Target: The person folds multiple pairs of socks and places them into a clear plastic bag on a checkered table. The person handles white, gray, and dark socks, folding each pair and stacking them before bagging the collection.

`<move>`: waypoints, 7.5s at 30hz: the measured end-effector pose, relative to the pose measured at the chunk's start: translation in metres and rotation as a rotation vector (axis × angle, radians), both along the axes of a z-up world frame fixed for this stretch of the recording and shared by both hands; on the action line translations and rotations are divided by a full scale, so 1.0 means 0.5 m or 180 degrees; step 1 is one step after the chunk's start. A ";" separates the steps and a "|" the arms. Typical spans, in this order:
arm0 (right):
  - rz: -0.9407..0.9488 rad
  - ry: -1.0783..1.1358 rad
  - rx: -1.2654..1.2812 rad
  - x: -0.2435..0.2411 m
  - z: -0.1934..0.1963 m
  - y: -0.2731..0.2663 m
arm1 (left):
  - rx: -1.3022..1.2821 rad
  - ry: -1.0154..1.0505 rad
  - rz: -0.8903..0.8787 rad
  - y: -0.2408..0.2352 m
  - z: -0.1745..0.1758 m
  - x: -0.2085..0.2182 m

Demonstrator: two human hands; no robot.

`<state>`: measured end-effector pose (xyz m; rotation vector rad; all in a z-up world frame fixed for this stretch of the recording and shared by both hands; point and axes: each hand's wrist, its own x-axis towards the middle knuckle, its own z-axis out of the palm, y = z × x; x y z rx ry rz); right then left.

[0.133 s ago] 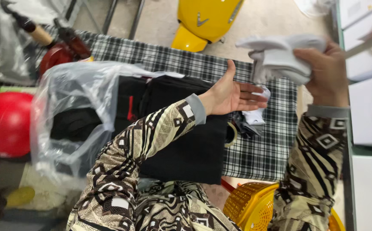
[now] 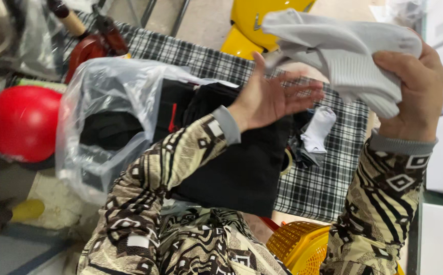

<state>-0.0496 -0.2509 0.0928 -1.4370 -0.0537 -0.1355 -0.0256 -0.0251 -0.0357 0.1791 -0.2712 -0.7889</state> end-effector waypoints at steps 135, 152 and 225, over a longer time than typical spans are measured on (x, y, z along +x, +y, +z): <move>0.0526 -0.0584 -0.2171 -0.188 -0.339 0.037 | 0.4718 -0.5136 0.2484 0.276 -0.041 -0.199; 0.0779 -0.0219 -0.1676 -0.161 -0.318 0.082 | 0.4874 -0.4431 0.2737 0.229 -0.075 -0.169; -0.2388 0.1653 -0.1243 -0.137 -0.864 -0.384 | 0.4053 -0.3799 0.0383 -0.291 -0.191 0.089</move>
